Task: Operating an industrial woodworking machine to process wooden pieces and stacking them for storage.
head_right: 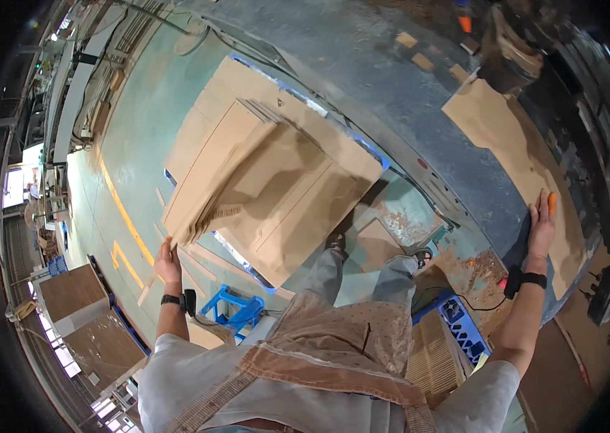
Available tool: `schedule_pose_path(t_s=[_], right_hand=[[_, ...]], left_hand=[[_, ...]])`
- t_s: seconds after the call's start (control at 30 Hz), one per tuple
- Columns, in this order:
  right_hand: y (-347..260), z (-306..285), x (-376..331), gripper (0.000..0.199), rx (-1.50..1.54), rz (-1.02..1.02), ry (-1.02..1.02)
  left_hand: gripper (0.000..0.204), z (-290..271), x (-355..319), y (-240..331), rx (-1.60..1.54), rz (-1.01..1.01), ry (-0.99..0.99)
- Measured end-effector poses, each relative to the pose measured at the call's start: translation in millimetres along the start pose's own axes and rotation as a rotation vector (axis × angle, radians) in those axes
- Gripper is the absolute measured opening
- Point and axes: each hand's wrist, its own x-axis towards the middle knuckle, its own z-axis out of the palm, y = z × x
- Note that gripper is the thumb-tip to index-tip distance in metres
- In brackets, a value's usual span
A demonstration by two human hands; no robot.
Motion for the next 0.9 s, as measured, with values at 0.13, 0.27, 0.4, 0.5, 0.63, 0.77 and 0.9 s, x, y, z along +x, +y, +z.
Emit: schedule_pose_path(t_s=[0.13, 0.27, 0.4, 0.5, 0.63, 0.77, 0.9], right_hand=[[-51, 1, -16, 0.051, -0.235, 0.049, 0.052], [-87, 8, -66, 0.058, -0.373, 0.082, 0.216], [-110, -4, -110, 0.067, -0.365, 0.067, 0.130], [-109, -52, -142, 0.074, -0.403, 0.102, 0.136], [-142, -143, -177, 0.080, -0.377, 0.286, 0.229], [-101, -262, -259, 0.098, -0.708, 0.332, 0.336], [-119, -421, -448, 0.109, -1.086, 0.853, 0.450]], left_hand=[[0.028, 46, 31, -51, 0.059, -0.115, 0.116], [0.038, 118, 79, -65, -0.044, -0.242, 0.038], [0.041, 172, 75, -123, -0.010, -0.095, 0.057], [0.051, 199, 81, -87, 0.263, -0.095, -0.248], [0.069, 193, 82, -14, 0.108, -0.072, -0.301], [0.071, 204, 47, 50, -0.050, 0.062, -0.254], [0.067, 169, 19, 160, -0.425, 0.514, -0.366]])
